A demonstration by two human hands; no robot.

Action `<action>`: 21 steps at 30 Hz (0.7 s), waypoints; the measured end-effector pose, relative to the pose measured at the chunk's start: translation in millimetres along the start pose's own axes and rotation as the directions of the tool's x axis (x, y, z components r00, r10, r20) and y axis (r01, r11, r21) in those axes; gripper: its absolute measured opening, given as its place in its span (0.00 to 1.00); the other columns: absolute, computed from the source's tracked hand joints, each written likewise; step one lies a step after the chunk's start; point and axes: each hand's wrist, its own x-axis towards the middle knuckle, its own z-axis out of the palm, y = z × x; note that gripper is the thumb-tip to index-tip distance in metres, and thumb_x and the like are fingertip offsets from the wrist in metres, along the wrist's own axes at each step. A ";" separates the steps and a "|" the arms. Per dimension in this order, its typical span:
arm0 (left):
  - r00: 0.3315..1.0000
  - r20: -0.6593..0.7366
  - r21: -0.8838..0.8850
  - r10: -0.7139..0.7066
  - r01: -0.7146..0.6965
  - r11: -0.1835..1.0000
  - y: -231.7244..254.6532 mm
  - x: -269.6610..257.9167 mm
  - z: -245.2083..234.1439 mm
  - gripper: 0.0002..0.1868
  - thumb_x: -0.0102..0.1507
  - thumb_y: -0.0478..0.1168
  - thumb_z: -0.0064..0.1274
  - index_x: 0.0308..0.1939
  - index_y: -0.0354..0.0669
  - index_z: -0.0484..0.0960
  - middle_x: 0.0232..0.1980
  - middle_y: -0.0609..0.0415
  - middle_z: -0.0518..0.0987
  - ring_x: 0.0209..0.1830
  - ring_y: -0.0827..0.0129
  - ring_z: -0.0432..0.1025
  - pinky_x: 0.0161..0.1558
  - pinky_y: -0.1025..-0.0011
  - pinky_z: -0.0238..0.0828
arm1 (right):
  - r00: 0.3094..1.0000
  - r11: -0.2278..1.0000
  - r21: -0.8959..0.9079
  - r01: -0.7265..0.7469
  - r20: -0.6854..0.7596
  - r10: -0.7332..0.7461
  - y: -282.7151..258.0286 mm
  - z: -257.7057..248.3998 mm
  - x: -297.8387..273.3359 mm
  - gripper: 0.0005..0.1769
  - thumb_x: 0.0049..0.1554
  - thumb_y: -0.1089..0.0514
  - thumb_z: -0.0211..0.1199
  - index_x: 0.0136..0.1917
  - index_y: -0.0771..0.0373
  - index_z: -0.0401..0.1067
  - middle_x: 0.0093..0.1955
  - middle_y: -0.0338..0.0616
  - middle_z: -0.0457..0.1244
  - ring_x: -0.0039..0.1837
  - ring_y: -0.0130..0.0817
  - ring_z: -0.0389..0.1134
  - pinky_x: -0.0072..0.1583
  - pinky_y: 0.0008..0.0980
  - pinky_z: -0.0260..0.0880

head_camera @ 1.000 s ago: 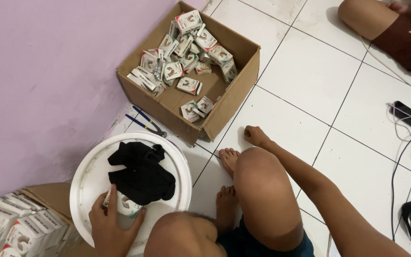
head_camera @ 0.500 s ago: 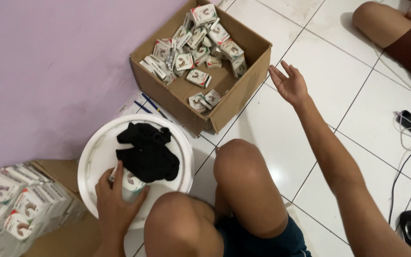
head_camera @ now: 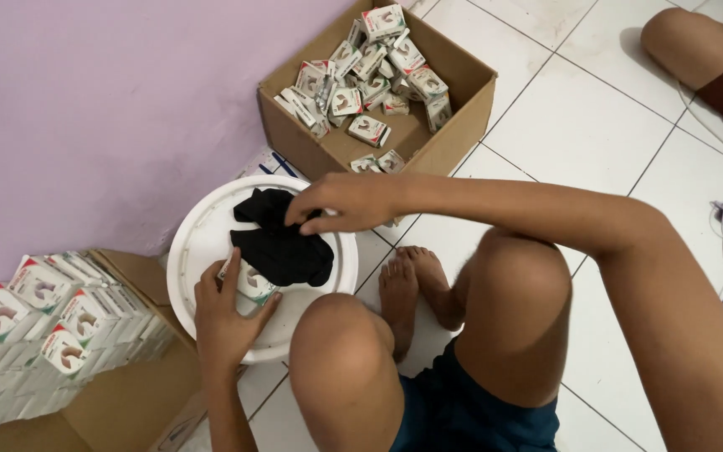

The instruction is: The person is cleaning and packing small product boxes by wiping them with a cloth, inserting a small packet, and stacking them into a larger container.

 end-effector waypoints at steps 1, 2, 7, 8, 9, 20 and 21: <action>1.000 -0.009 -0.003 -0.009 0.009 1.000 4.5 1.8 -2.2 0.49 0.55 0.60 0.61 0.79 0.61 0.60 0.71 0.51 0.63 0.71 0.56 0.58 0.62 0.54 0.65 | 1.000 1.000 -0.003 0.008 0.010 -0.008 4.5 12.2 12.2 0.20 0.66 0.49 0.53 0.64 0.63 0.71 0.61 0.48 0.69 0.60 0.44 0.71 0.58 0.42 0.70; 1.000 -0.008 0.020 -0.001 0.001 1.000 7.5 -0.3 -4.6 0.49 0.56 0.61 0.62 0.79 0.57 0.62 0.70 0.48 0.65 0.68 0.54 0.61 0.63 0.54 0.65 | 0.988 0.972 -0.189 0.141 -0.044 -0.151 8.6 27.3 26.2 0.20 0.67 0.48 0.51 0.63 0.64 0.71 0.60 0.50 0.67 0.60 0.46 0.70 0.60 0.42 0.71; 0.999 0.037 -0.013 -0.020 0.020 1.000 4.8 13.1 -9.4 0.48 0.58 0.62 0.62 0.79 0.54 0.62 0.71 0.45 0.63 0.67 0.53 0.63 0.65 0.51 0.65 | 0.898 0.826 -0.413 0.383 -0.043 -0.438 28.9 80.7 80.8 0.12 0.68 0.55 0.54 0.53 0.64 0.74 0.54 0.46 0.64 0.56 0.42 0.68 0.58 0.38 0.72; 0.999 0.034 -0.075 0.022 -0.020 0.997 1.8 17.4 -8.4 0.48 0.59 0.58 0.62 0.79 0.51 0.60 0.72 0.41 0.62 0.69 0.49 0.62 0.66 0.49 0.65 | 0.918 0.870 -0.361 0.337 -0.079 -0.389 40.6 90.8 86.4 0.13 0.68 0.53 0.53 0.54 0.63 0.74 0.57 0.47 0.62 0.58 0.45 0.67 0.59 0.41 0.72; 0.998 0.025 -0.136 0.064 -0.060 0.989 -2.6 21.4 -7.9 0.47 0.60 0.54 0.63 0.79 0.47 0.59 0.73 0.37 0.60 0.70 0.45 0.62 0.66 0.46 0.65 | 0.936 0.907 -0.307 0.288 -0.110 -0.335 51.6 101.7 92.9 0.14 0.67 0.52 0.53 0.55 0.62 0.74 0.60 0.49 0.61 0.60 0.48 0.66 0.60 0.43 0.72; 0.996 -0.093 -0.366 -0.004 -0.030 0.930 -21.2 27.0 6.7 0.65 0.51 0.45 0.70 0.82 0.42 0.42 0.75 0.36 0.60 0.75 0.39 0.57 0.72 0.47 0.59 | 0.868 0.905 -0.168 0.392 -0.257 -0.424 69.5 90.8 83.6 0.15 0.64 0.68 0.54 0.63 0.73 0.72 0.66 0.55 0.61 0.68 0.52 0.66 0.66 0.44 0.70; 0.998 -0.067 -0.371 -0.010 -0.016 0.928 -22.3 27.1 10.2 0.65 0.52 0.46 0.69 0.83 0.47 0.41 0.77 0.39 0.60 0.77 0.41 0.56 0.74 0.48 0.55 | 0.825 0.857 -0.213 0.469 -0.240 -0.512 70.9 90.3 79.5 0.14 0.66 0.67 0.53 0.61 0.74 0.74 0.65 0.54 0.63 0.68 0.50 0.67 0.66 0.42 0.71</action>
